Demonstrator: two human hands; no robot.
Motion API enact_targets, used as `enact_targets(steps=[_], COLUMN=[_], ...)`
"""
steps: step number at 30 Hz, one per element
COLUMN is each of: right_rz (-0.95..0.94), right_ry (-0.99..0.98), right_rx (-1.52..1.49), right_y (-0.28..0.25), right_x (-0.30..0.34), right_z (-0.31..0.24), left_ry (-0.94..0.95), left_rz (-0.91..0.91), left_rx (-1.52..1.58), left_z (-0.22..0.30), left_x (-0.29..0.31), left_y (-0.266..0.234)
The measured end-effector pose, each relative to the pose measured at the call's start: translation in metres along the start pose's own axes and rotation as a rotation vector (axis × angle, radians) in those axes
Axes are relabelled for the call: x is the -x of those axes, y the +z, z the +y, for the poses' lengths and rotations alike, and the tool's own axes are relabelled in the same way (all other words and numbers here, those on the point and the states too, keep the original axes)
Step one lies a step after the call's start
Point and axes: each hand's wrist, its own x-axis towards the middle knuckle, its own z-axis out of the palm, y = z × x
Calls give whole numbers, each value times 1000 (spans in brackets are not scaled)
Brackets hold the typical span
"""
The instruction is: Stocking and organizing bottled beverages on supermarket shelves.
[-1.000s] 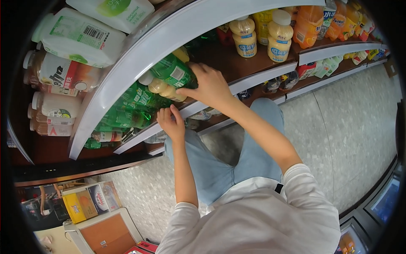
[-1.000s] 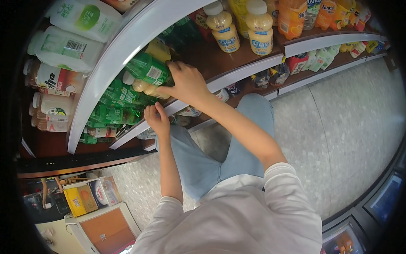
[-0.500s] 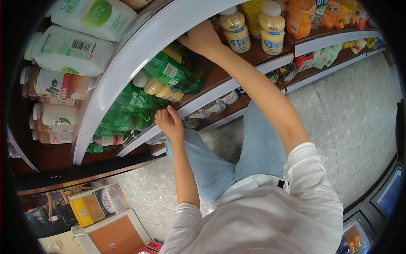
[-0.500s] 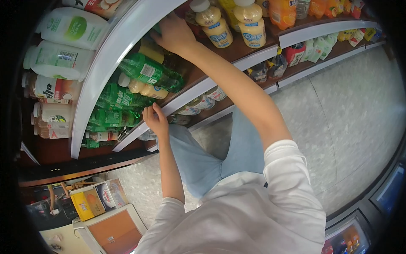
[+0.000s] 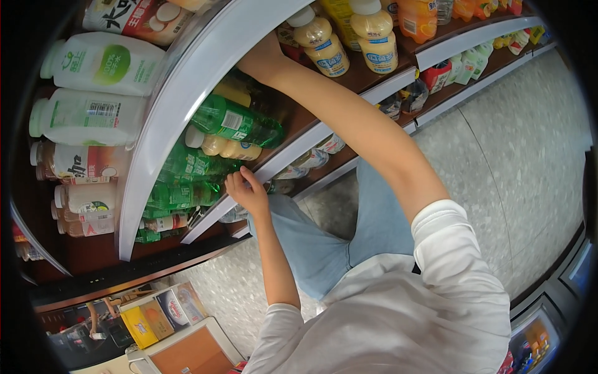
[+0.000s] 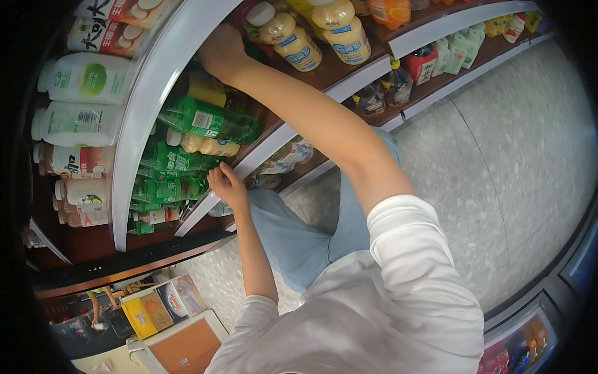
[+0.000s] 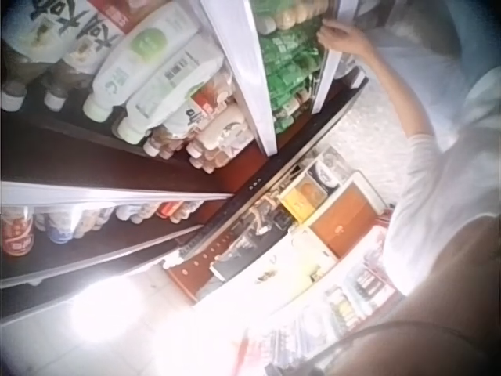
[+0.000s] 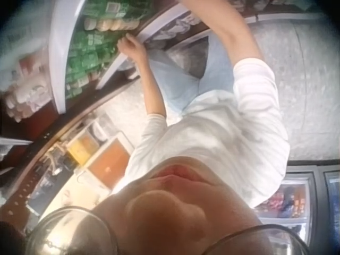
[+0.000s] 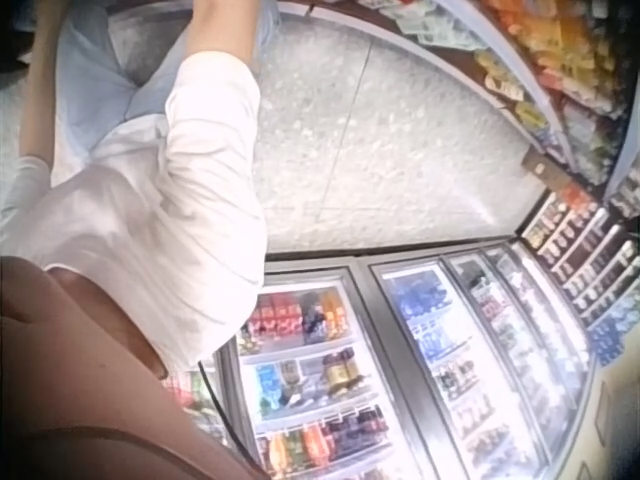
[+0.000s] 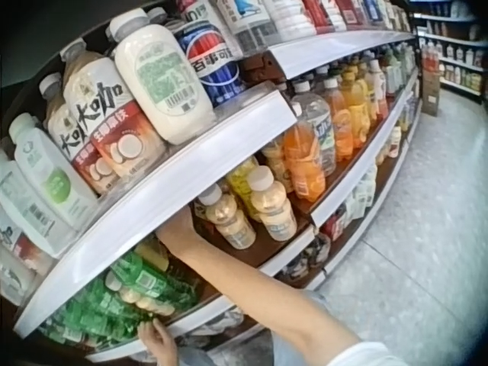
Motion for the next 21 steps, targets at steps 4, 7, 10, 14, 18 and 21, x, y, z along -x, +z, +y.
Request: enact_targets(steps=[4,7,10,14,18,21], right_rz=[-148,-322,-404,-221,-134,-186], right_ry=[40,82,145,116,166,188], right_rx=[81,144,138,29,45,65], right_y=[-10,-23,-51,-75,-94,-100], right_x=[8,18,31,46,39,37], right_z=[-15,-25,-43,-51,-63,-65], left_ry=[10,3,12,5,18,38], left_rz=[9,13,-2,8,59,90], left_rx=[-8,-3,-28,-30,-76,-99], left_z=[-3,-2,-5,-2,-5,-6], left_x=[0,0,1,1,3,4], left_y=[-1,-1,-1,3,9,12])
